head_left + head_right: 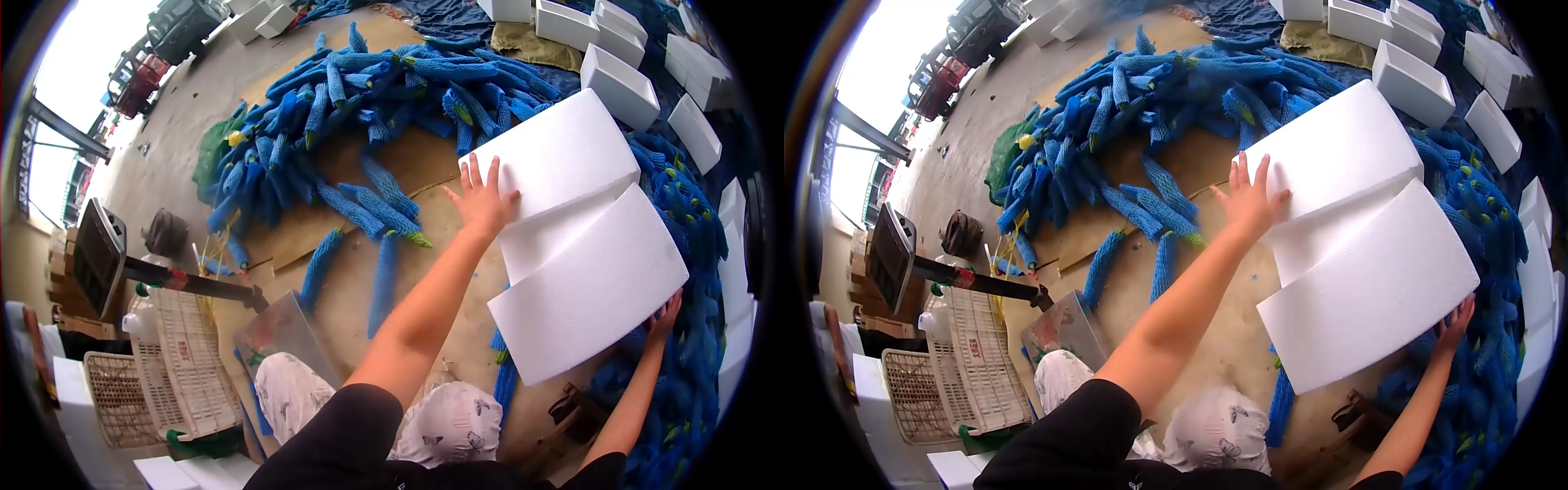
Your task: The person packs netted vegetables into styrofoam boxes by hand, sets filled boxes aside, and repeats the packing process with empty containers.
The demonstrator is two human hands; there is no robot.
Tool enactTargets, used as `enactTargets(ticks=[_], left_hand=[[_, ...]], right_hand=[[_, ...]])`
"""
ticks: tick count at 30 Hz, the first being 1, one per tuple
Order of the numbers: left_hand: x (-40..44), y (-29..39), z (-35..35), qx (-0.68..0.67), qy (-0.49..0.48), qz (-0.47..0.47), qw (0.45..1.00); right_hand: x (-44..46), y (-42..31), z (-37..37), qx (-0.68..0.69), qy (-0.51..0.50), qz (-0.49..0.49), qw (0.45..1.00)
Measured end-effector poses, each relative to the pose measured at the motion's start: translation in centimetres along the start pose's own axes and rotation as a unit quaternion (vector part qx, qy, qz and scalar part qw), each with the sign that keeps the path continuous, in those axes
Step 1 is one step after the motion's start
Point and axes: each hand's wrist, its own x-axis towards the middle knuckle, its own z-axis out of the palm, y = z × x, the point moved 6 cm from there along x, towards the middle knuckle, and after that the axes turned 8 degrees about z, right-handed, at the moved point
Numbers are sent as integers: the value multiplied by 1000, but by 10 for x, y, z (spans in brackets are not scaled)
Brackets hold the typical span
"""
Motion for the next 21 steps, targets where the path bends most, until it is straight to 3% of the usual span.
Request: enactTargets(ticks=[1,2,3,4,5,6,8,9,10,12,13,15,17,21], left_hand=[[-13,-9,1,60,64,45,995],[-27,-12,-5,120,130,91,980],[-49,4,-1,-25,20,171,985],[-58,1,-5,-35,2,153,988],[-68,1,-5,-53,-19,135,989],[-65,-13,-15,-77,-40,56,995],[-45,-78,2,-162,40,-20,986],[-44,-91,-9,-180,55,1,982],[-40,-125,5,-224,118,-10,967],[-52,-142,-3,-248,101,-60,962],[-59,-147,-6,-251,92,-70,961],[-75,-147,-12,-244,76,-66,965],[-89,-142,-14,-235,51,-54,969],[-111,-143,-28,-242,38,-67,967]], right_hand=[[-21,-39,27,-31,-10,-66,997],[-35,-65,56,-46,-115,-116,986],[-33,-73,86,-24,-261,-143,955],[-43,-56,106,-48,-364,-87,926],[-71,-73,118,-249,-332,-183,891],[-95,-84,122,-248,-290,-263,886],[-134,-81,112,-148,-375,-231,885],[-136,-51,94,-55,-442,-92,891],[-154,-26,89,-209,-416,-56,883],[-189,20,93,-283,-460,-20,841],[-193,36,101,-250,-470,27,846],[-186,61,114,-125,-388,180,895],[-154,113,112,-117,-369,191,902],[-136,112,139,-124,-347,143,919]])
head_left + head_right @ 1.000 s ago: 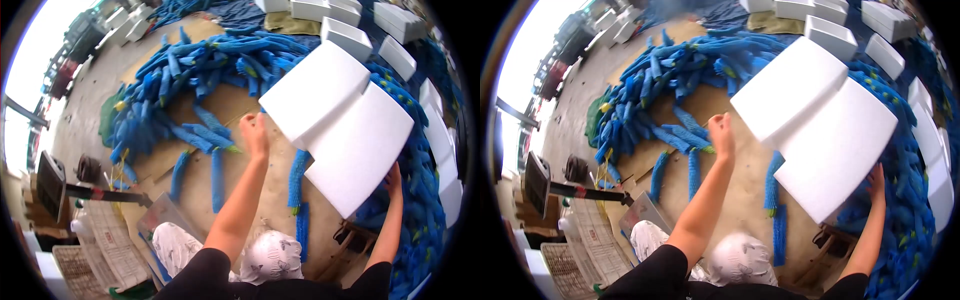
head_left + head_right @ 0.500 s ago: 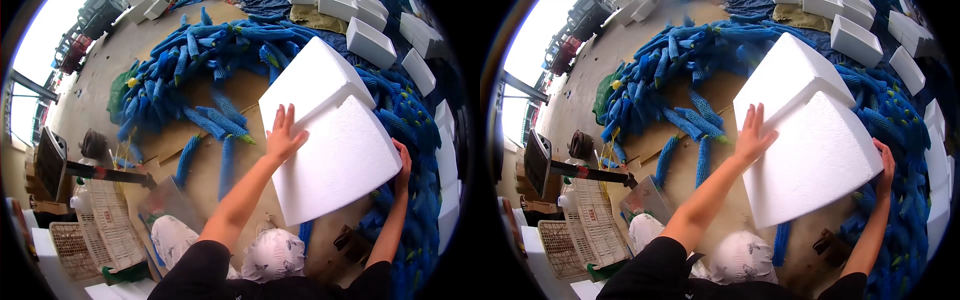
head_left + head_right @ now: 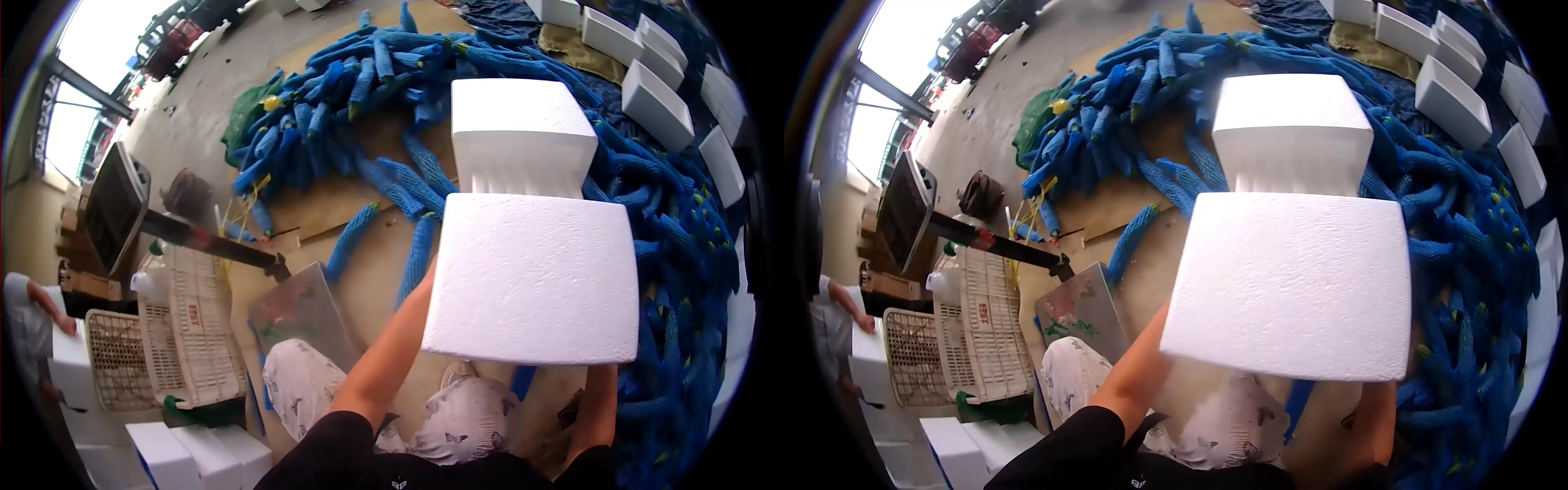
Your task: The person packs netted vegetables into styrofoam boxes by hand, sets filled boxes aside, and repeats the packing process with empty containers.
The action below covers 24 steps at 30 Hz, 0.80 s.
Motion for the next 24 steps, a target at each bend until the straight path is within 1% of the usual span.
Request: enactTargets(ticks=[3,5,8,10,13,14,15,16,17,18,19,20,21,22,23,24], left_hand=[[0,-4,-17,-80,-18,-47,995],[-6,-8,-34,-161,-40,-87,982],[-31,-10,-89,-284,-59,-131,948],[-61,-17,-137,-340,-64,-159,925],[-120,-34,-227,-380,-53,-185,905],[-145,-40,-257,-385,-44,-194,901],[-172,-45,-289,-383,-30,-203,901],[-200,-49,-323,-373,-15,-209,904],[-231,-51,-356,-356,-2,-214,910],[-260,-53,-385,-342,4,-216,914],[-290,-34,-413,-178,41,-240,954],[-317,-32,-431,-125,73,-266,953],[-333,-11,-437,-80,24,-264,961],[-346,3,-436,-74,33,-268,960],[-357,7,-434,-47,54,-275,959],[-367,6,-433,-18,82,-280,956]], right_hand=[[1,-40,21,-33,5,-66,997],[-7,-74,47,-71,-16,-127,989],[-31,-122,124,-122,-129,-225,958],[-56,-138,192,-168,-225,-273,920],[-106,-131,296,-236,-356,-331,842],[-126,-120,322,-273,-364,-358,815],[-152,-108,353,-322,-406,-341,785],[-184,-93,388,-337,-472,-316,751],[-207,-74,412,-368,-539,-435,620],[-229,-54,431,-330,-588,-441,592],[-252,-37,448,-343,-601,-428,582],[-276,-20,465,-340,-592,-461,566],[-299,-3,482,-377,-571,-470,557],[-315,24,498,-389,-582,-486,523],[-331,55,515,-426,-605,-491,460],[-346,83,523,-454,-640,-453,424]])
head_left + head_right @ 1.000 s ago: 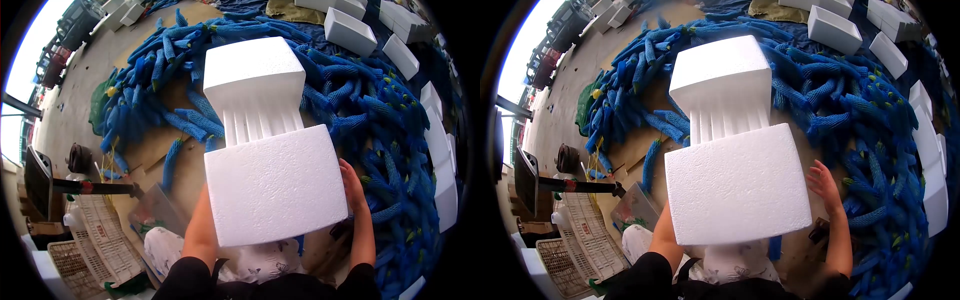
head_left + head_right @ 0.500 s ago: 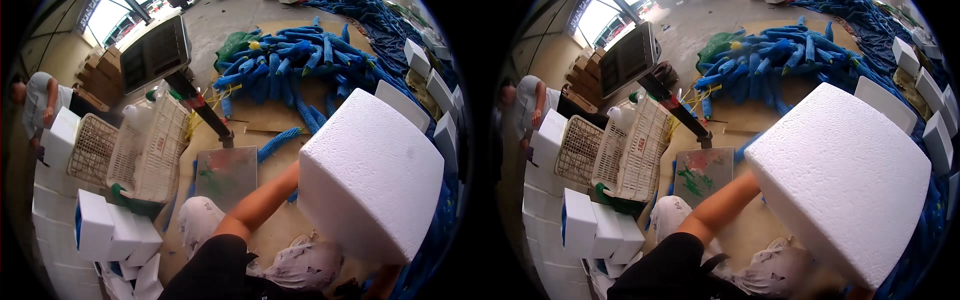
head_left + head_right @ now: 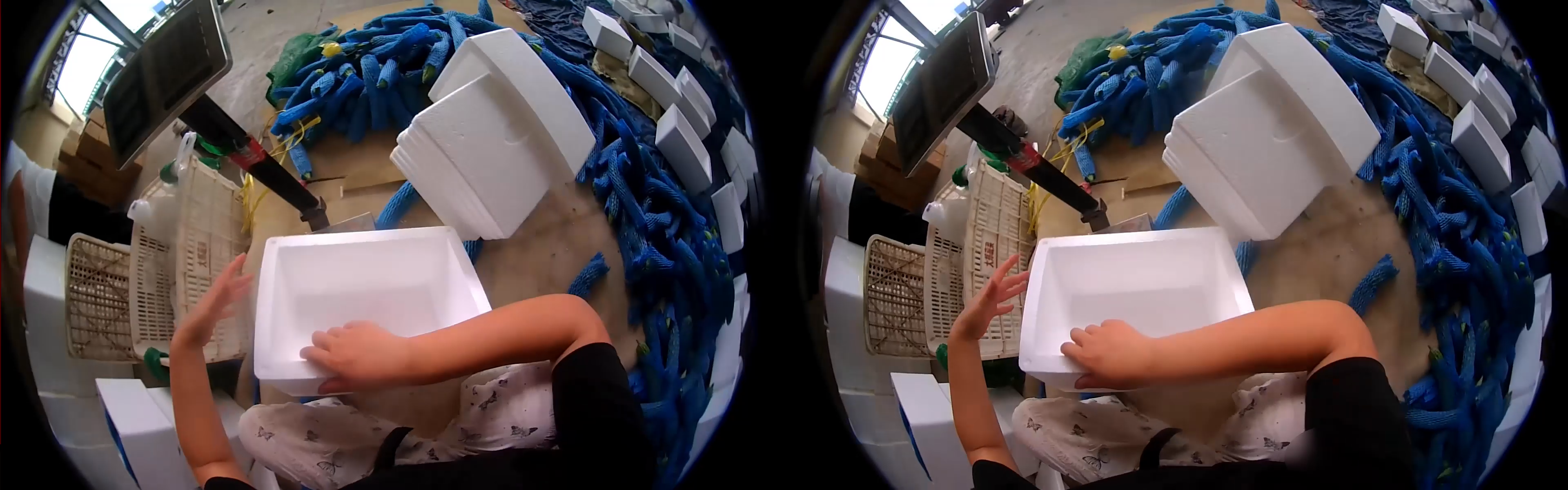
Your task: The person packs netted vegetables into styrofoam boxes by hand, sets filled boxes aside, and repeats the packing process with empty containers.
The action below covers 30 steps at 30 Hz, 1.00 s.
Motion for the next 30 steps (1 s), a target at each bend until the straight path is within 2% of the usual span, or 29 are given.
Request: enactTargets(ticks=[1,2,3,4,5,6,7,8,10,11,12,13,14,16,18,20,22,23,26,27,28,29,30], left_hand=[[2,-7,6,-4,-5,30,1000],[3,-21,14,-13,-9,54,998],[7,-47,14,-11,33,12,999],[12,-80,12,103,37,9,994],[18,-102,9,183,58,64,979],[22,-114,10,261,81,117,955],[22,-118,14,258,80,120,955],[20,-124,17,217,84,89,968],[19,-127,29,174,90,64,979],[16,-121,33,196,120,95,969],[11,-117,37,218,151,123,956],[9,-122,43,171,146,126,966],[4,-119,44,175,172,111,963],[6,-112,58,92,129,69,985],[6,-121,58,70,135,55,987],[1,-113,64,73,137,40,987],[0,-100,70,228,150,56,960],[4,-71,71,405,156,71,898],[51,-4,73,449,139,240,849],[70,22,81,468,128,301,821],[95,55,86,294,132,358,876],[121,84,94,227,163,411,868],[145,119,107,257,177,454,834]], right_hand=[[2,-11,1,-19,-47,-4,999],[-5,-9,-17,-33,65,-65,995],[-20,-1,-42,-50,170,-129,976],[-42,18,-80,-151,252,-79,953],[-70,52,-111,-275,333,22,902],[-102,97,-138,-289,397,115,863],[-142,146,-164,-195,493,188,827],[-180,186,-178,-235,570,251,746],[-221,251,-202,-289,545,361,699],[-229,277,-212,-301,476,486,669],[-230,300,-224,-280,436,557,650],[-233,323,-235,-252,435,578,643],[-229,350,-244,-218,431,589,647],[-218,387,-260,-201,475,546,660],[-212,422,-276,-236,437,539,680],[-219,450,-284,-279,453,547,647],[-220,445,-294,-305,402,530,682],[-221,441,-300,-311,387,524,692],[-228,416,-325,-252,399,532,703],[-222,392,-328,-145,423,524,725],[-226,404,-334,-84,339,535,769],[-223,396,-328,30,352,548,758],[-219,383,-313,143,358,553,738]])
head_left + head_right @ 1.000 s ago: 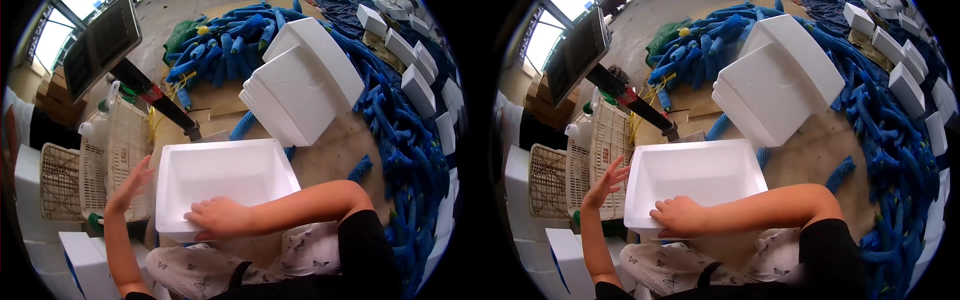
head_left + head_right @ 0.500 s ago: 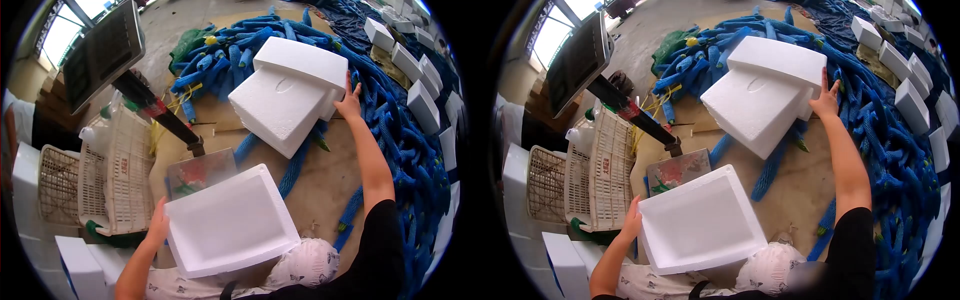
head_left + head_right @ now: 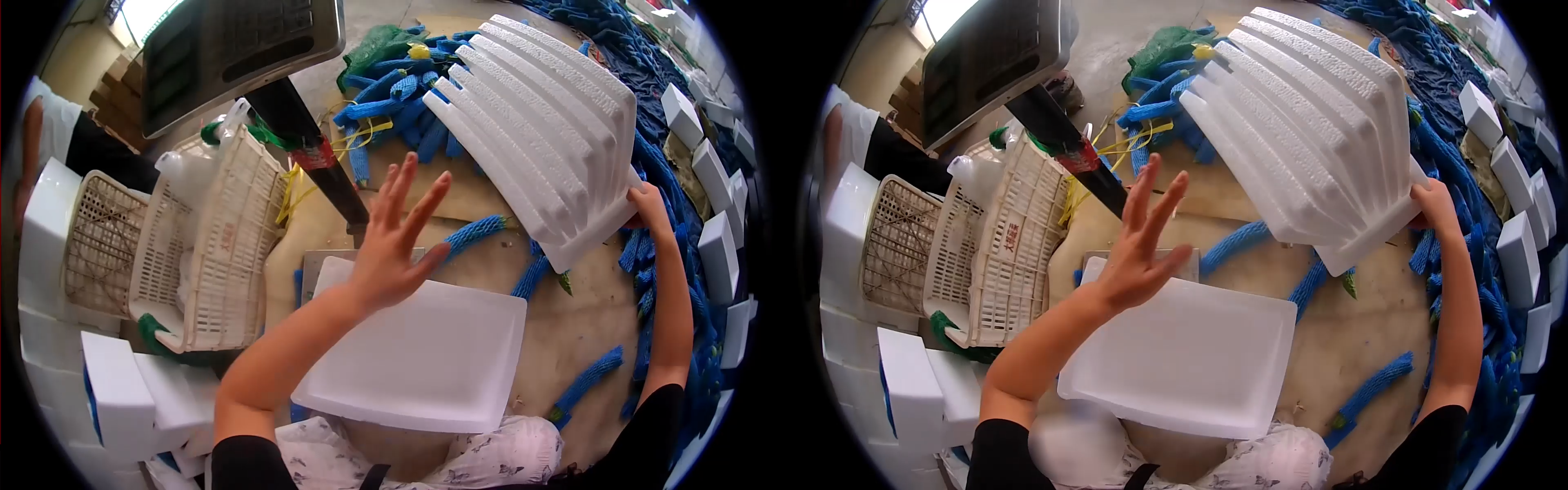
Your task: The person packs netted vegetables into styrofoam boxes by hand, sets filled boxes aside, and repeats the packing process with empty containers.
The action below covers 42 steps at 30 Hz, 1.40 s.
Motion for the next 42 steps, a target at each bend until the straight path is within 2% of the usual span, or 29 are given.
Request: enactTargets(ticks=[2,4,6,7,9,10,12,13,14,16,17,20,21,22,23,24,25,26,27,30,31,32,33,34,36,38,39,40,42], left_hand=[[72,21,30,-157,73,17,985],[120,29,57,-333,81,25,939],[131,44,60,-21,-11,19,1000],[120,45,57,4,31,72,997],[76,46,31,-100,-10,62,993],[42,43,17,-109,-75,50,990],[-37,18,-5,91,-149,57,983],[-75,-5,-14,159,-219,-32,962],[-111,-28,-25,163,-209,-127,956],[-153,-66,-40,110,-229,-238,938],[-164,-78,-39,-23,-258,-326,909],[-177,-80,-36,21,-226,-337,913],[-179,-76,-37,23,-219,-343,913],[-175,-71,-44,13,-222,-361,905],[-179,-71,-51,23,-219,-371,902],[-185,-74,-60,36,-214,-380,899],[-191,-72,-72,39,-205,-378,902],[-198,-72,-83,35,-219,-414,883],[-207,-72,-94,31,-209,-402,891],[-249,-71,-112,37,-221,-408,885],[-260,-66,-113,50,-219,-414,882],[-268,-63,-112,67,-211,-423,879],[-273,-59,-109,70,-212,-416,882],[-280,-57,-105,88,-203,-449,866],[-289,-58,-92,115,-194,-481,847],[-288,-51,-94,113,-143,-446,877],[-291,-50,-94,117,-134,-433,884],[-294,-50,-95,119,-141,-430,884],[-297,-48,-94,137,-129,-429,884]], right_hand=[[-31,2,17,29,-12,45,998],[-46,36,28,61,-45,121,990],[-49,81,29,94,-31,166,981],[-56,89,24,94,-4,158,983],[-67,90,17,107,23,139,984],[-73,78,14,113,34,148,982],[-47,74,3,152,4,139,979],[-36,53,3,135,-13,147,980],[-19,32,7,152,10,157,976],[17,-35,34,181,-11,116,977],[34,-75,61,226,-34,97,969],[55,-227,170,279,-123,-14,952],[40,-278,214,344,-188,-25,920],[39,-311,256,345,-338,-42,874],[2,-334,280,245,-308,-120,911],[30,-326,301,164,-301,-166,925],[-1,-321,307,92,-197,-214,952],[-17,-299,303,19,-175,-243,954],[-33,-277,298,-53,-149,-271,949],[14,-136,243,-191,-31,-337,921],[31,-73,217,-277,50,-224,933],[30,-20,201,-398,40,-19,916],[31,31,197,-402,55,82,910],[29,56,199,-417,39,103,902],[38,91,229,-371,-34,117,921],[30,92,253,-433,81,111,891],[28,100,269,-446,154,52,880],[28,115,289,-490,229,-16,841],[6,112,285,-450,215,-95,862]])
